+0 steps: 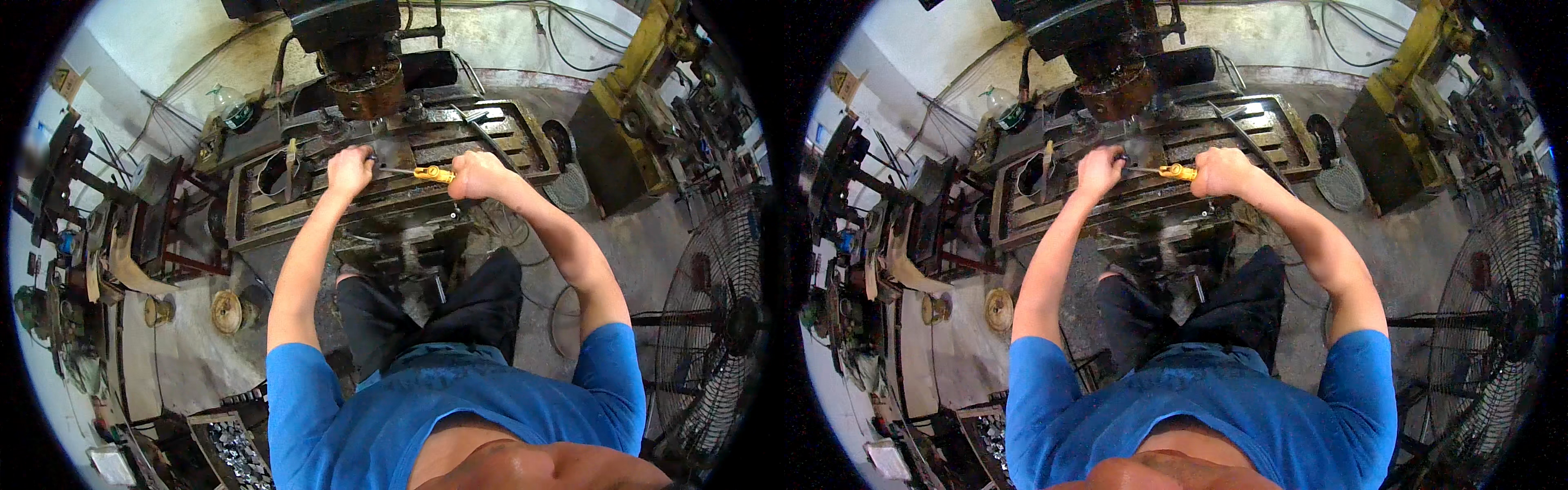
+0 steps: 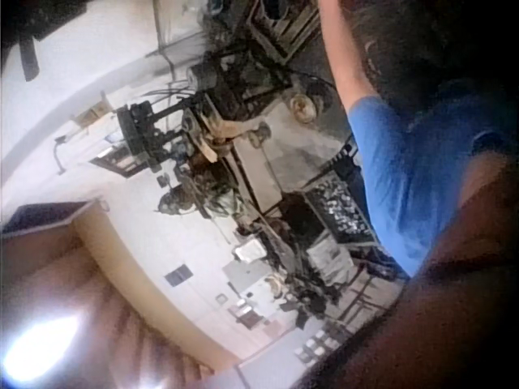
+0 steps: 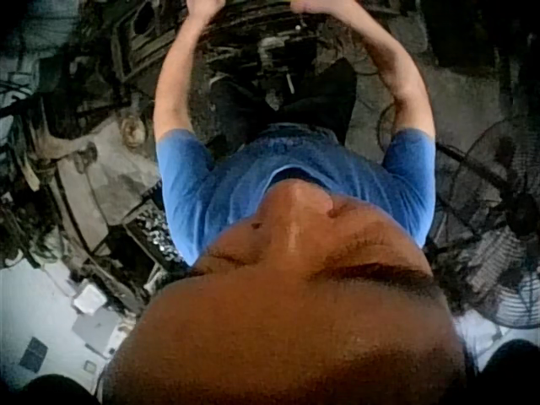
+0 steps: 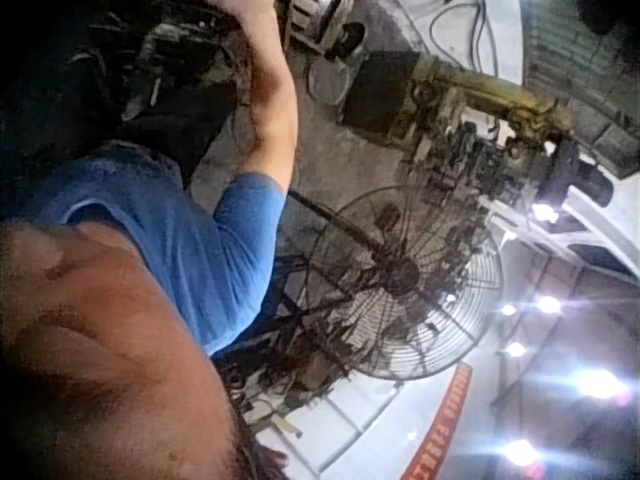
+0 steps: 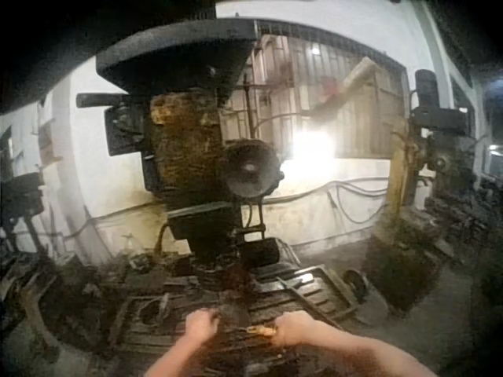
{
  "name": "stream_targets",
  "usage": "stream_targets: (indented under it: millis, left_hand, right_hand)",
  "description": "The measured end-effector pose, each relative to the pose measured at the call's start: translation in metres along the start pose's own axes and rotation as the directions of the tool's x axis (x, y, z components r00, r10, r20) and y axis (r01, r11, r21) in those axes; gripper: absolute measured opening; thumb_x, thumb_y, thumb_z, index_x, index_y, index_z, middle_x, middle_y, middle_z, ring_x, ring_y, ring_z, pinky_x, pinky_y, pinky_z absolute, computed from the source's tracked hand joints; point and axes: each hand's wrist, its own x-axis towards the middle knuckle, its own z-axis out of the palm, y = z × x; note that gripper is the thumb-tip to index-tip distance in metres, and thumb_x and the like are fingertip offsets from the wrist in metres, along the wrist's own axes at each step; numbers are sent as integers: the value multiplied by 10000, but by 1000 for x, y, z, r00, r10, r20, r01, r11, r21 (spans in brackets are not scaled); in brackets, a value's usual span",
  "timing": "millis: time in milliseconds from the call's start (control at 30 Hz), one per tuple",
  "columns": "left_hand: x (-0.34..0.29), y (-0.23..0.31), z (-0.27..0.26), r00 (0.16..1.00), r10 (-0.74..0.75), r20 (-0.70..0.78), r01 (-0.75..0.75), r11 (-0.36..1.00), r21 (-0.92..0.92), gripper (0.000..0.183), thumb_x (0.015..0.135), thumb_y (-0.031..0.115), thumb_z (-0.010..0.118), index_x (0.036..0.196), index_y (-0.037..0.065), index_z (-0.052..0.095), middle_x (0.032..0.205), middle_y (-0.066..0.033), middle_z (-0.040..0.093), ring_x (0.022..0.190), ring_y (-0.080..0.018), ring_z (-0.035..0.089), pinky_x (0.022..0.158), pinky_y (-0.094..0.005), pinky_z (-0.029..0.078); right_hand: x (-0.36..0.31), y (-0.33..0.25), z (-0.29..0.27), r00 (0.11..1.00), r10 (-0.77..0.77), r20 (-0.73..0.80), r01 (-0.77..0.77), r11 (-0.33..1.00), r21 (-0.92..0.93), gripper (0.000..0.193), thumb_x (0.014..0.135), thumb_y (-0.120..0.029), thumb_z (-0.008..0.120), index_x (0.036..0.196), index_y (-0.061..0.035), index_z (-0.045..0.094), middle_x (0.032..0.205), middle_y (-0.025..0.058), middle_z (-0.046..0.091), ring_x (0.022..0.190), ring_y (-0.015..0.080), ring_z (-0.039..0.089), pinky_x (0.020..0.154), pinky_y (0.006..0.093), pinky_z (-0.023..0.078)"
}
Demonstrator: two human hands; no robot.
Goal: The person picks up metal parts from a bin and uses an air gun to blow air over them before placing them on a machine surface.
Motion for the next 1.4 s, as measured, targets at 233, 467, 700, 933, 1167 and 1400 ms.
stream_targets:
  millis: [233, 467, 700, 933, 1167, 1400]
  left_hand:
    - [8, 7, -5, 1000, -27, -2, 27, 1000, 3, 192, 729, 199, 608, 899, 112, 624, 836, -141, 610, 797, -324, 599, 697, -430, 479]
    - [12, 5, 5, 999, -16, 34, 15, 999, 36, 244, 736, 229, 618, 947, 106, 609, 894, -138, 620, 840, -320, 591, 720, -427, 467]
    - [13, 3, 10, 999, 42, -32, -42, 999, 5, 193, 738, 206, 606, 877, 71, 600, 837, -146, 611, 785, -324, 601, 677, -435, 479]
    - [31, 9, 24, 998, 15, -53, -14, 1000, 22, 168, 744, 188, 607, 865, 72, 602, 825, -151, 618, 769, -324, 602, 651, -428, 473]
    - [40, 11, 39, 990, 17, -141, -18, 1000, -6, 181, 746, 202, 616, 867, 71, 587, 799, -154, 619, 737, -332, 612, 629, -432, 485]
    - [46, -2, 27, 931, -359, -66, 351, 930, -111, 313, 684, 251, 664, 949, 97, 599, 806, -168, 638, 796, -340, 617, 703, -436, 493]
  right_hand:
    - [-5, 34, 18, 989, -88, -122, 118, 957, 264, 281, 578, -253, 551, 730, -36, 643, 727, 204, 605, 679, 347, 598, 624, 397, 473]
    - [-1, 65, 113, 972, -11, -234, 181, 671, 719, 215, 635, -187, 616, 739, 0, 632, 541, 133, 535, 514, 159, 519, 537, 321, 415]
    - [-12, 55, 143, 938, 334, -96, -298, 914, 277, 235, 587, -221, 615, 727, -37, 656, 757, 204, 617, 736, 378, 599, 712, 409, 488]
    - [-63, 46, 107, 989, 146, -13, -133, 932, 336, 251, 556, -183, 593, 739, -21, 652, 728, 170, 623, 707, 329, 614, 669, 375, 499]
    - [-105, 55, 27, 949, -55, -310, 213, 839, 501, 335, 595, -65, 606, 923, 0, 628, 755, 131, 632, 685, 202, 622, 627, 290, 488]
    - [-57, 109, -171, 559, 11, -829, 394, 876, 278, 368, 736, 25, 501, 1100, 43, 553, 1053, 110, 600, 949, 188, 578, 821, 286, 444]
